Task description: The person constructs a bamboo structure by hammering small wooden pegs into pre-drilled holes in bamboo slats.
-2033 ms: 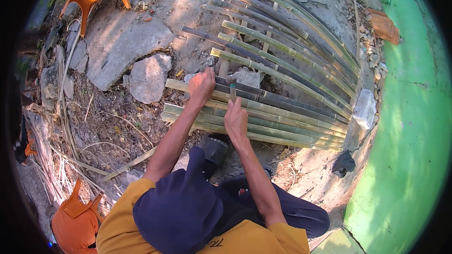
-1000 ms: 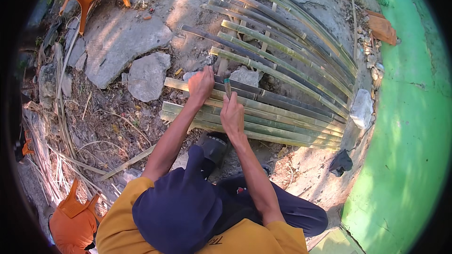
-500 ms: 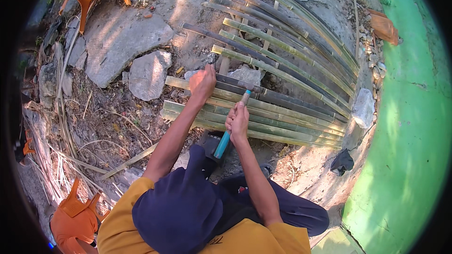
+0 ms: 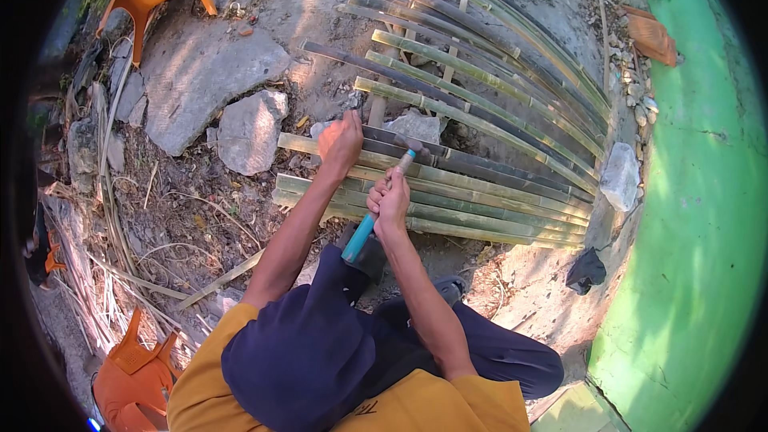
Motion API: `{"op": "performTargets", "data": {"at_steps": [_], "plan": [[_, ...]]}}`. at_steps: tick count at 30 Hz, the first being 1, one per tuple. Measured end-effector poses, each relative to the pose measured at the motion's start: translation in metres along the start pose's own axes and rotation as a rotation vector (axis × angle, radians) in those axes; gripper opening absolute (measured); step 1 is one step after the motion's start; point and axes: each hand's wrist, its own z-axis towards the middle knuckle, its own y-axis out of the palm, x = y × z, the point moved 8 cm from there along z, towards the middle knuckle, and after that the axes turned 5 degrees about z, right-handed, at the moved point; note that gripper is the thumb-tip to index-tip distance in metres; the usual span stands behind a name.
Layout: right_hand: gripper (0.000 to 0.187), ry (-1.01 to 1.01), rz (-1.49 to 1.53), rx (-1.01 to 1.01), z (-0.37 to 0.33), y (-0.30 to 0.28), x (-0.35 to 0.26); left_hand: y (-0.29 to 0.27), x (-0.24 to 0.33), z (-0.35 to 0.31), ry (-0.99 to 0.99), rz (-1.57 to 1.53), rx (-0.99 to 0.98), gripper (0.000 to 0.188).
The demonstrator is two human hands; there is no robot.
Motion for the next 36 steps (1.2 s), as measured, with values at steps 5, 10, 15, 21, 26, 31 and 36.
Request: {"op": "performTargets", "data": {"at_steps": [5,10,15,21,26,31,36], "plan": [[0.027,-0.051,0.025,0.046,-0.004,-0.003,-0.001,0.002,-0.004,0.003,-0.027,-0.01,-0.026,0.042],[0.027,-0.147,0.125,0.137,-0.019,-0.02,0.0,0.003,-0.004,0.001,-0.052,-0.009,-0.059,0.044],[0.027,0.029,0.131,-0.027,0.005,0.016,0.005,0.0,0.003,0.002,0.026,0.001,0.043,0.041],[0.028,0.082,0.14,0.063,-0.034,-0.023,0.007,0.007,-0.009,0.002,-0.012,-0.023,-0.029,0.041],[0.028,0.24,0.002,-0.061,-0.031,-0.014,0.004,0.008,-0.004,0.003,0.014,-0.007,0.012,0.041],[0.029,0.265,-0.022,-0.056,-0.02,0.007,0.008,0.008,-0.007,0.007,-0.006,-0.047,-0.019,0.04],[0.03,0.223,-0.096,-0.003,-0.026,-0.012,0.01,0.006,-0.008,0.003,0.02,-0.029,-0.003,0.039]]}}
